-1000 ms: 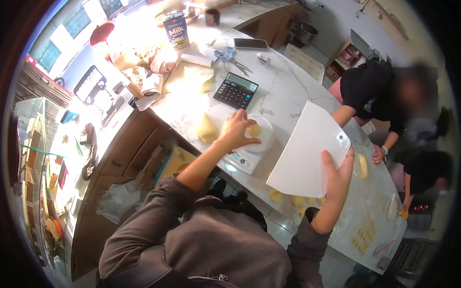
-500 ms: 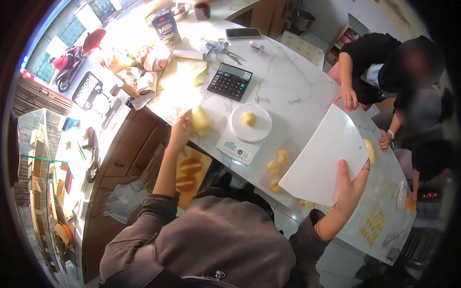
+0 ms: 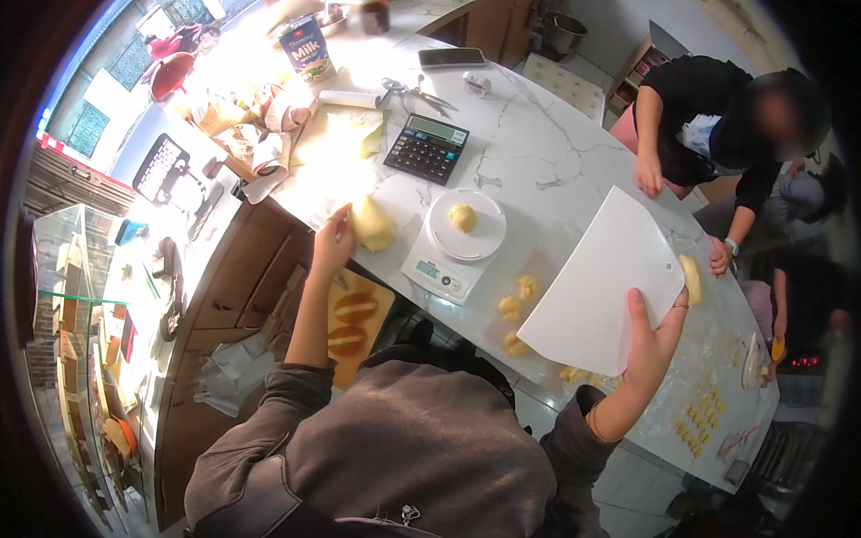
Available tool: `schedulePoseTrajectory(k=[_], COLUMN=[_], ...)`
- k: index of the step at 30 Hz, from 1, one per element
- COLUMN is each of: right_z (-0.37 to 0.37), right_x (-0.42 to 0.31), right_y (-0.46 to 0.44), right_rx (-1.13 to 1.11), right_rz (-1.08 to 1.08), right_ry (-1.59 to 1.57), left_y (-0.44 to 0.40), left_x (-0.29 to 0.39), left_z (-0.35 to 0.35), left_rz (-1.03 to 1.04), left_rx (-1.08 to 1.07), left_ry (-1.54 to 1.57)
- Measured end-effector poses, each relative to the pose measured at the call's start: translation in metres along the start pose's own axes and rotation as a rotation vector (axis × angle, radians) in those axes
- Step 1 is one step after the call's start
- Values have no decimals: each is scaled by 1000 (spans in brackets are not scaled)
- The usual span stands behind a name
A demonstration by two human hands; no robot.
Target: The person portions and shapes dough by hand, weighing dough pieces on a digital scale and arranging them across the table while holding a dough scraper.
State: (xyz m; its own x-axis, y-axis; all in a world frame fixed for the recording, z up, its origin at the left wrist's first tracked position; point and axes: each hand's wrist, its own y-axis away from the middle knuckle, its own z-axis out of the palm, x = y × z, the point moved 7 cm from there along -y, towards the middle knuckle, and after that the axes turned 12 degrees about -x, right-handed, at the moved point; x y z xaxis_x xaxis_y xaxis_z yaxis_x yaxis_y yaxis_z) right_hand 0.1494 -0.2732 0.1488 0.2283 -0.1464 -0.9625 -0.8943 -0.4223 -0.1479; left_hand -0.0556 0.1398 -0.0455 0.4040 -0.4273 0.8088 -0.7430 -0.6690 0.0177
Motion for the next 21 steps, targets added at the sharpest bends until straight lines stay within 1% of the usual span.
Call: schedulePoseTrajectory(k=[3, 9, 12, 15, 16, 19, 20, 21], right_z=[-3, -7, -9, -12, -13, -10, -9, -7], right_x=[2, 6, 7, 11, 13, 13, 13, 14], right_y=[-1, -1, -1, -1, -1, -1, -2, -3], right_rx=[5, 10, 20, 28, 29, 29, 29, 28], right_rz=[1, 0, 1, 29, 46, 34, 34, 33], right_ry=[8, -25, -16, -17, -21, -33, -40, -47], left_y=[-1, -6, 3, 7, 8, 9, 8, 5], left_x=[-7, -28, 0, 37, 44, 72, 83, 92], left_z=[1, 2, -6, -25, -27, -25, -24, -17], left_rz=[-37, 66, -261, 286, 302, 386, 379, 377], left_rx=[-30, 62, -23, 348, 364, 320, 281, 190], left_ry=[101, 120, 90, -127, -100, -8, 33, 84])
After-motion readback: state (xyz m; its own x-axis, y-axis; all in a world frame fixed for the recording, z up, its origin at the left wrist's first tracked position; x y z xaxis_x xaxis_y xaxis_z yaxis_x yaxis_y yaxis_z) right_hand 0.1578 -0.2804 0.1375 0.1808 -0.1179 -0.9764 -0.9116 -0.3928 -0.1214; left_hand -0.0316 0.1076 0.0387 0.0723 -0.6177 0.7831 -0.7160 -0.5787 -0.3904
